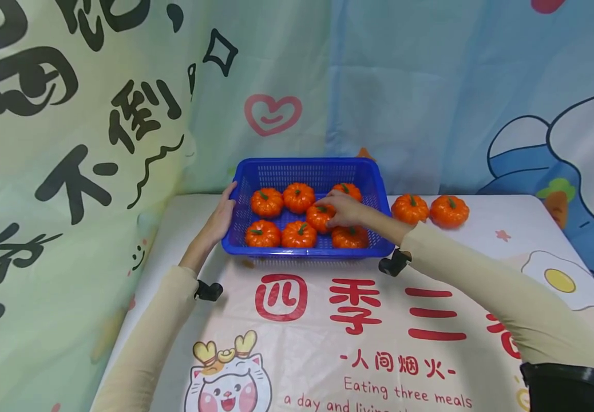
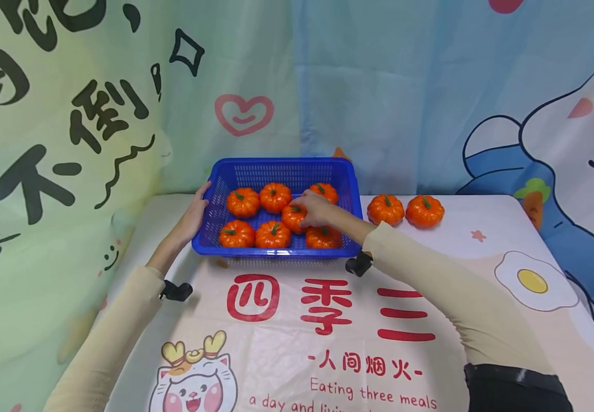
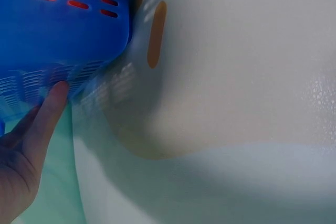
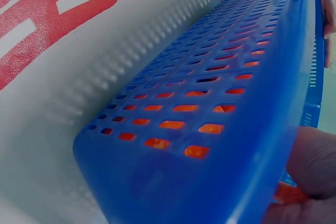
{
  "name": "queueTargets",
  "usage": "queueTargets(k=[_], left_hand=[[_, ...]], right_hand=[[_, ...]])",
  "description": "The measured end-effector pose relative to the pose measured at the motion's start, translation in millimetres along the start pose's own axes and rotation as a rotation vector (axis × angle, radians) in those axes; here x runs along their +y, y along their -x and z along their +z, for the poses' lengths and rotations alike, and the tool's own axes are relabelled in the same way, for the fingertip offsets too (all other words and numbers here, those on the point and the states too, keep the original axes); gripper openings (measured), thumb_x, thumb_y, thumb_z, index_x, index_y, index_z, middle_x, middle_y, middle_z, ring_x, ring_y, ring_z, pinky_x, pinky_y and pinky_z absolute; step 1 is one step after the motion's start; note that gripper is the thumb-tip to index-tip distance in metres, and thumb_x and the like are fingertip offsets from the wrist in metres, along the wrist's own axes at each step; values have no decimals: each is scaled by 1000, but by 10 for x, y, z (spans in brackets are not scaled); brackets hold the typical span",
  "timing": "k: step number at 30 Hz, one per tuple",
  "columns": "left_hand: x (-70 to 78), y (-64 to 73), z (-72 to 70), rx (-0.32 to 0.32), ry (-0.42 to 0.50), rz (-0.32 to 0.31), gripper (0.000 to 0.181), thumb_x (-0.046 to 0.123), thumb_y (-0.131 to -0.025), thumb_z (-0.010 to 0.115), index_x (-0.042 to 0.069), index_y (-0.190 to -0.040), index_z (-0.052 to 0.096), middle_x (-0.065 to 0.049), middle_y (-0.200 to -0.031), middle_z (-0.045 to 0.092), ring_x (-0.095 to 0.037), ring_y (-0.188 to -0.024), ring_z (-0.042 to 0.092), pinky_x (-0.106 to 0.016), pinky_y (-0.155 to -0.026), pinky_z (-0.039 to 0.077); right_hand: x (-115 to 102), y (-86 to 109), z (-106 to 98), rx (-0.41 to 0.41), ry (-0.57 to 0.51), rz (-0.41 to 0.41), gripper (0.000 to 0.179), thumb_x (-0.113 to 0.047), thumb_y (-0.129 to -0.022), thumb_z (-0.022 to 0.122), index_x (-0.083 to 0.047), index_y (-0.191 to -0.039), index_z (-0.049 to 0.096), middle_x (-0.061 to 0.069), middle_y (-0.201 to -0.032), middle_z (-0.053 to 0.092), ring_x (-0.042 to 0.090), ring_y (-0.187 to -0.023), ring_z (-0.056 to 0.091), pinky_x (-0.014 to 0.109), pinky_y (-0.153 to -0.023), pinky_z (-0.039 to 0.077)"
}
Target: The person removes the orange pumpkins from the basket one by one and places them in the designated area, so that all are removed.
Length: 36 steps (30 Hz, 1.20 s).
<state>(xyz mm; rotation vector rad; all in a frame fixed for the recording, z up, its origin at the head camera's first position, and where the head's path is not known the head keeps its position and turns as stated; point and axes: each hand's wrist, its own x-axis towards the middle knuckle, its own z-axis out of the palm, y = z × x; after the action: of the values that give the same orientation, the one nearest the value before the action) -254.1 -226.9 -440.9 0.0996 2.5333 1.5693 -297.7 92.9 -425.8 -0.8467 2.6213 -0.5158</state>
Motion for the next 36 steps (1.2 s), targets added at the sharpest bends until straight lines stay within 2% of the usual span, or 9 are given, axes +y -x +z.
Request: queueTargets(k=[4,6,10,14,18,25,31,36], left_hand=[[-184,-96,23,20,-18,12,56,22,-103,18,24,-157,8,-9,-165,7,-30,-151,11,-51,-123,9],[-223,-118,34,32,-30,25,56,23,-102,17,26,-157,8,-9,-165,7,-30,-151,11,-51,-122,9],[-252,-127,46,44,-33,36,56,25,-102,17,26,-157,9,-9,-165,8,-31,-151,12,-52,-122,9],[-246,-124,47,34,-35,31,56,24,-102,17,26,-157,8,-9,-165,8,-31,-151,12,-52,-122,9],[-190,-97,24,15,-13,23,55,21,-103,18,23,-157,8,-10,-165,7,-31,-151,11,-50,-123,9],[112,72,-1,-5,1,13,56,12,-102,19,11,-157,7,-17,-164,6,-36,-150,11,-52,-122,10],[173,101,16,0,-20,10,56,12,-102,18,10,-157,7,-17,-163,7,-36,-150,11,-52,-122,9],[159,96,12,-4,-16,0,56,13,-103,18,11,-157,7,-18,-163,6,-37,-150,11,-53,-122,9]], right_hand=[[13,-1,4,-2,-16,15,54,-11,-85,71,-2,-136,54,23,-135,48,38,-126,45,52,-111,35],[29,-8,8,-1,-21,21,58,-12,-85,72,-1,-138,51,23,-135,48,37,-127,45,52,-112,35],[63,-22,23,4,-21,25,65,-15,-85,73,3,-141,46,23,-136,46,38,-128,44,50,-113,34],[71,-27,26,14,-11,22,66,-17,-83,75,5,-139,48,24,-135,46,39,-127,45,51,-111,35],[41,-39,30,33,15,18,67,-19,-81,77,6,-137,50,25,-134,47,41,-125,45,52,-110,35],[11,-46,68,1,46,67,75,-20,-79,79,0,-143,45,25,-141,43,42,-130,42,52,-113,33],[18,-31,85,20,66,79,75,-18,-78,80,-2,-143,46,25,-140,48,40,-131,43,52,-113,34],[34,-5,99,71,113,21,72,-20,-77,81,0,-139,51,25,-130,53,38,-121,51,50,-107,41]])
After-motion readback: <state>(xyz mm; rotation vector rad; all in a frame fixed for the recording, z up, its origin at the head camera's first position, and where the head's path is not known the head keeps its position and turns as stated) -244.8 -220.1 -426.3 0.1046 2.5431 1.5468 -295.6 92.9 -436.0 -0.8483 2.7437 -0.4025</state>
